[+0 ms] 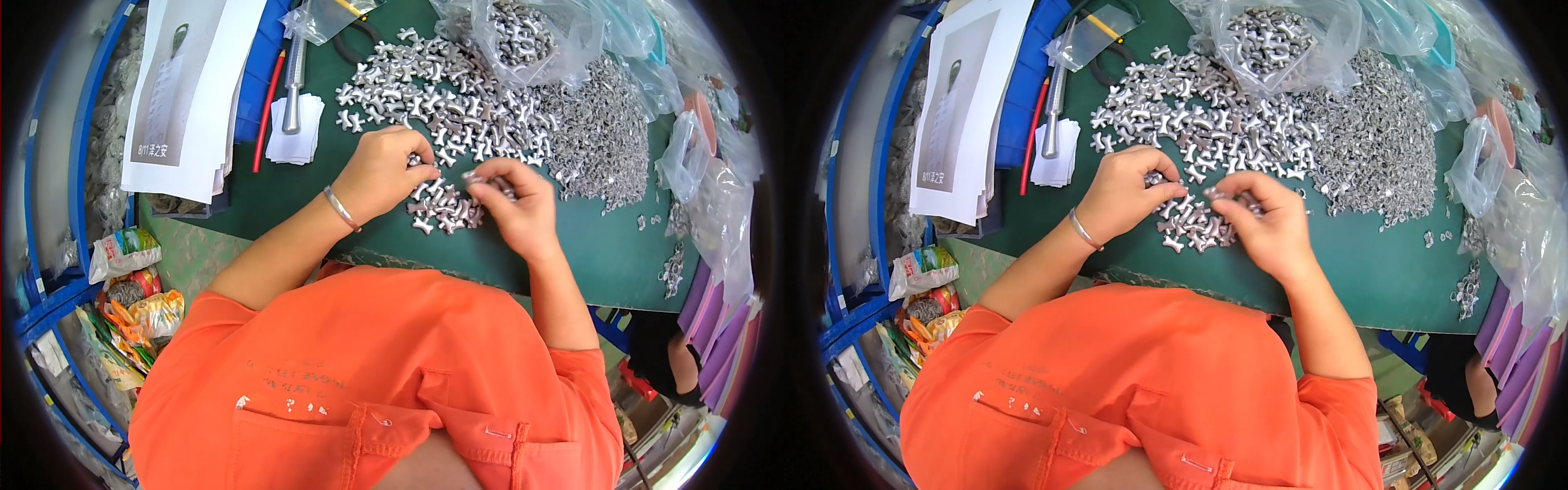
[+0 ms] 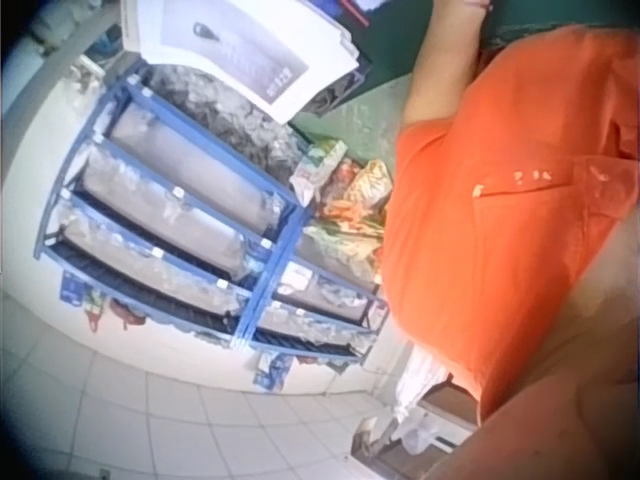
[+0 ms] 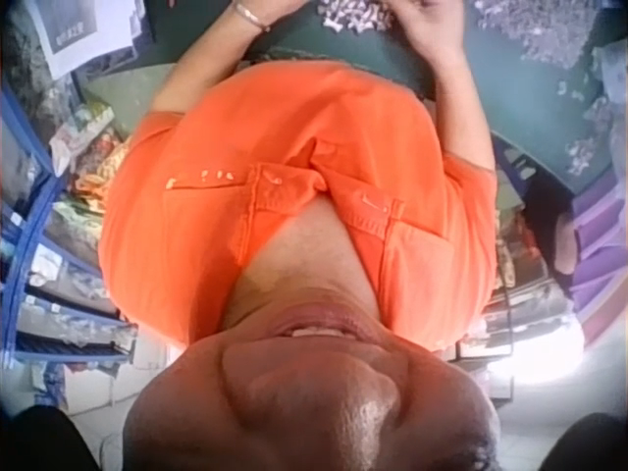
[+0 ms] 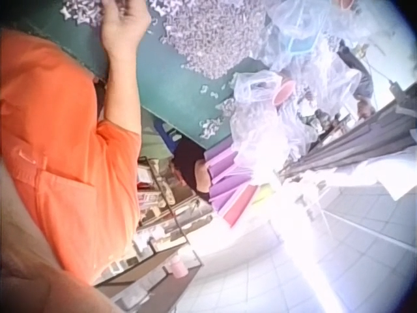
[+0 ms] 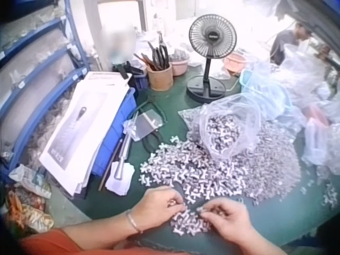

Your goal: The person sorts and assembles small white cross-shaped plastic components and metallic hardware pieces by hand at a workbench, picking them up from a pile and placing them into clear plastic bags.

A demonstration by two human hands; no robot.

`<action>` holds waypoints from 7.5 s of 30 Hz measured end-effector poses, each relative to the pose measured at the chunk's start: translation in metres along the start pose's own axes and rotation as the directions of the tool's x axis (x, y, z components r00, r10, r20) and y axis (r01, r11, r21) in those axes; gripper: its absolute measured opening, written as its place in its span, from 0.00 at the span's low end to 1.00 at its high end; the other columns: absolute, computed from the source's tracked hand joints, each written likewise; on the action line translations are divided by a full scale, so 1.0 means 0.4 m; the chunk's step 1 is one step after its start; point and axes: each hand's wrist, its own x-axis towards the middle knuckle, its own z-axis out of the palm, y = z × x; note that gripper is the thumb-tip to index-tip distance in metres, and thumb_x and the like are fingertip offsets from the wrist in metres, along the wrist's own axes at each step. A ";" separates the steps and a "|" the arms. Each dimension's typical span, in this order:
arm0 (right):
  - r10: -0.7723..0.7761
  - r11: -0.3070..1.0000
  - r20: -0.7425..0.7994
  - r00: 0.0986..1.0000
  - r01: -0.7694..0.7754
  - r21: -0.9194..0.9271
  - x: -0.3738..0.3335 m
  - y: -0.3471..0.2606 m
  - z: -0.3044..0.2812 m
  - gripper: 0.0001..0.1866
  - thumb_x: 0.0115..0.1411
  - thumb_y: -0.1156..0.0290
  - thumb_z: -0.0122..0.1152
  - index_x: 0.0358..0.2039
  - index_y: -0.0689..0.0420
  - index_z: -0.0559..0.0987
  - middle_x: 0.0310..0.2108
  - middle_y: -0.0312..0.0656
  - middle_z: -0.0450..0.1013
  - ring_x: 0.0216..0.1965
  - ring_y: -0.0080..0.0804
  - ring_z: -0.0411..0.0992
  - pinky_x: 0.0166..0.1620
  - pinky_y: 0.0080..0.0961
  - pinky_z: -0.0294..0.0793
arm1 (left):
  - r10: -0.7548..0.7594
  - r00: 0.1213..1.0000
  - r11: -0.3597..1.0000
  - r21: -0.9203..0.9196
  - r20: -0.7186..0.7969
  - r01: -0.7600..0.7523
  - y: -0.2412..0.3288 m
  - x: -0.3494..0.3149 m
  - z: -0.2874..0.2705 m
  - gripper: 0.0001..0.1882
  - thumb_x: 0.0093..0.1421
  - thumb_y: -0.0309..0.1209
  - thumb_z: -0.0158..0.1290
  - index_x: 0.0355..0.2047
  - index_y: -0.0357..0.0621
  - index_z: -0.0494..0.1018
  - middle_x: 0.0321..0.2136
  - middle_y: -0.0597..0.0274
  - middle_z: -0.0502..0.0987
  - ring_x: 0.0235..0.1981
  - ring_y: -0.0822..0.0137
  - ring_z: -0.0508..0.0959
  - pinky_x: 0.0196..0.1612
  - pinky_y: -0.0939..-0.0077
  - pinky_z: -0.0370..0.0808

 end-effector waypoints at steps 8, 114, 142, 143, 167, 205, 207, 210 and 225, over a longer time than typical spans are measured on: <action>-0.146 0.988 0.053 0.988 0.148 -0.037 0.050 -0.012 -0.016 0.06 0.51 0.76 0.63 0.30 0.61 0.79 0.23 0.39 0.73 0.23 0.28 0.70 0.24 0.22 0.68 | -0.266 0.932 0.009 -0.966 0.245 0.257 -0.015 -0.014 -0.069 0.09 0.59 0.29 0.42 0.29 0.38 0.70 0.23 0.63 0.67 0.19 0.77 0.65 0.15 0.88 0.59; 0.396 -0.124 0.419 0.817 -0.405 0.906 0.057 -0.078 0.108 0.12 0.60 0.60 0.45 0.39 0.53 0.72 0.35 0.36 0.70 0.36 0.28 0.70 0.40 0.27 0.71 | 0.646 0.710 0.752 0.074 -0.281 -0.655 0.152 0.038 0.020 0.10 0.40 0.19 0.55 0.26 0.42 0.72 0.27 0.59 0.74 0.31 0.58 0.74 0.41 0.63 0.70; -0.066 0.848 0.141 0.988 0.130 -0.514 -0.093 -0.010 -0.038 0.12 0.46 0.79 0.63 0.31 0.58 0.73 0.27 0.44 0.67 0.29 0.44 0.69 0.31 0.32 0.70 | 0.214 0.967 0.962 0.143 0.139 -0.233 -0.011 -0.040 0.008 0.11 0.46 0.24 0.60 0.31 0.39 0.72 0.25 0.57 0.70 0.25 0.62 0.75 0.28 0.74 0.72; -0.006 0.889 0.107 0.994 0.054 -0.455 -0.099 -0.012 -0.039 0.09 0.48 0.81 0.62 0.31 0.60 0.74 0.26 0.42 0.70 0.26 0.36 0.71 0.29 0.25 0.71 | 0.216 0.966 0.960 0.147 0.141 -0.237 -0.007 -0.036 0.007 0.11 0.46 0.24 0.60 0.31 0.39 0.72 0.25 0.57 0.70 0.25 0.62 0.75 0.28 0.74 0.72; 0.265 0.481 0.155 0.952 -0.270 0.834 -0.044 0.017 -0.045 0.09 0.64 0.72 0.45 0.43 0.62 0.65 0.43 0.61 0.70 0.36 0.41 0.76 0.32 0.24 0.80 | -0.313 0.855 0.016 -0.898 0.414 0.441 0.031 -0.059 -0.016 0.07 0.60 0.24 0.47 0.37 0.35 0.71 0.31 0.54 0.77 0.31 0.66 0.80 0.32 0.79 0.79; -0.136 0.891 -0.120 0.983 0.068 -0.449 -0.012 0.011 0.001 0.07 0.48 0.78 0.64 0.30 0.61 0.77 0.25 0.41 0.70 0.25 0.32 0.71 0.29 0.24 0.70 | -0.237 0.963 0.833 -0.483 0.125 0.268 0.022 -0.040 0.004 0.09 0.54 0.21 0.56 0.36 0.34 0.71 0.34 0.60 0.77 0.32 0.77 0.75 0.37 0.85 0.72; -0.041 0.978 -0.179 0.983 0.003 -0.207 -0.017 0.022 -0.008 0.06 0.50 0.80 0.62 0.30 0.61 0.77 0.26 0.38 0.72 0.26 0.24 0.70 0.30 0.20 0.70 | -0.223 0.967 0.815 -0.520 0.127 0.256 0.020 -0.043 0.004 0.10 0.53 0.20 0.56 0.37 0.34 0.72 0.34 0.59 0.77 0.31 0.78 0.74 0.34 0.86 0.71; 0.226 0.818 0.019 0.974 -0.201 0.540 -0.024 0.034 -0.059 0.06 0.53 0.81 0.59 0.33 0.64 0.77 0.29 0.38 0.73 0.23 0.19 0.65 0.25 0.17 0.63 | -0.246 0.941 0.683 -0.648 0.231 0.337 0.027 -0.042 -0.016 0.10 0.54 0.19 0.54 0.38 0.34 0.72 0.33 0.58 0.77 0.27 0.80 0.72 0.27 0.88 0.68; -0.137 0.816 0.095 0.986 0.167 -0.554 -0.011 0.007 -0.019 0.09 0.50 0.77 0.60 0.34 0.56 0.77 0.27 0.42 0.69 0.29 0.41 0.70 0.33 0.30 0.70 | -0.120 0.985 0.953 -0.265 0.122 0.149 0.008 -0.009 0.005 0.07 0.51 0.26 0.58 0.30 0.37 0.76 0.19 0.70 0.68 0.21 0.78 0.67 0.25 0.83 0.66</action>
